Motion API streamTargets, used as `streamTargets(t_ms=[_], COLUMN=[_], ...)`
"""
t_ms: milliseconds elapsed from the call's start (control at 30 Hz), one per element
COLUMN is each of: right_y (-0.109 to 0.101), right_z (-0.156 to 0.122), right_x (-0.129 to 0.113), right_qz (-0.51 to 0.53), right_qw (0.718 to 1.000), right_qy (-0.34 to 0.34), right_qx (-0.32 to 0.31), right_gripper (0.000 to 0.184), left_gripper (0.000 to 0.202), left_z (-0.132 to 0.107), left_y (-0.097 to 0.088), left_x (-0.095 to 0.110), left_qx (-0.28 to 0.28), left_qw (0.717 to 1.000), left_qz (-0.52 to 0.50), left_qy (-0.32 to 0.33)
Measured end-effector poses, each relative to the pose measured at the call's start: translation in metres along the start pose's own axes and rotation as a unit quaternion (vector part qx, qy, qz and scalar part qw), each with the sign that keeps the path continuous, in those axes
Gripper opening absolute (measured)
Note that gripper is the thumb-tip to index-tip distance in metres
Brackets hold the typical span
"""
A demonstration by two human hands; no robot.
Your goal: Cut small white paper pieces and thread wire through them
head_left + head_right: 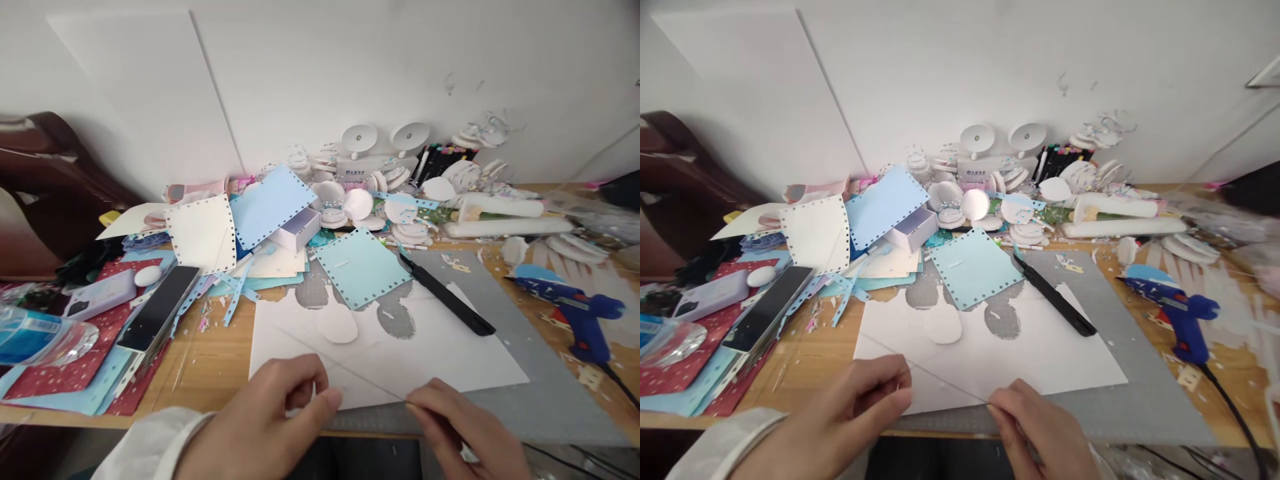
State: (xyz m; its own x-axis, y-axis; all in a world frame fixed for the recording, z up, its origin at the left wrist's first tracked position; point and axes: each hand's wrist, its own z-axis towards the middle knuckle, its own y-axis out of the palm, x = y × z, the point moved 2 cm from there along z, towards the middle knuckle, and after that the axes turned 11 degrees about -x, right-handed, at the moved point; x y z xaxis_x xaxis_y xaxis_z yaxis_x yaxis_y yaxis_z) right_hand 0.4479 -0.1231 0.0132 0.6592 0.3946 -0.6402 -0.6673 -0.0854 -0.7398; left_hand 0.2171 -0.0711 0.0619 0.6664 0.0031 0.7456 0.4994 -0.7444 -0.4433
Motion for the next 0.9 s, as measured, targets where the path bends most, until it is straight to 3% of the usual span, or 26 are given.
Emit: streamTargets(t_ms=[167,333,433,633,900], right_y=[0.001,0.012,0.019,0.025,0.028], right_z=[0.011,0.024,0.035,0.045,0.043], right_x=[-0.004,-0.015,-0.026,-0.035,-0.033], right_qz=[-0.029,0.079,0.153,0.270,0.293], right_qw=[0.999,0.988,0.975,0.941,0.926], right_qy=[-0.028,0.041,0.065,0.120,0.169], right_qx=[-0.032,-0.123,-0.144,-0.164,-0.166], right_gripper=[0.008,0.011,0.017,0.016,0.008], left_gripper=[0.056,0.057,0.062,0.066,0.054], left_z=[0.008,0.022,0.024,0.016,0.020], left_y=[0.022,0.037,0.043,0.045,0.039], left_x=[-0.012,-0.013,-0.013,-0.019,-0.016], left_qx=[0.027,0.008,0.003,-0.026,0.036], left_qw=[0.992,0.981,0.977,0.972,0.954], left_qz=[-0.121,-0.191,-0.206,-0.232,-0.296], left_qy=[-0.007,0.032,0.054,0.020,0.034])
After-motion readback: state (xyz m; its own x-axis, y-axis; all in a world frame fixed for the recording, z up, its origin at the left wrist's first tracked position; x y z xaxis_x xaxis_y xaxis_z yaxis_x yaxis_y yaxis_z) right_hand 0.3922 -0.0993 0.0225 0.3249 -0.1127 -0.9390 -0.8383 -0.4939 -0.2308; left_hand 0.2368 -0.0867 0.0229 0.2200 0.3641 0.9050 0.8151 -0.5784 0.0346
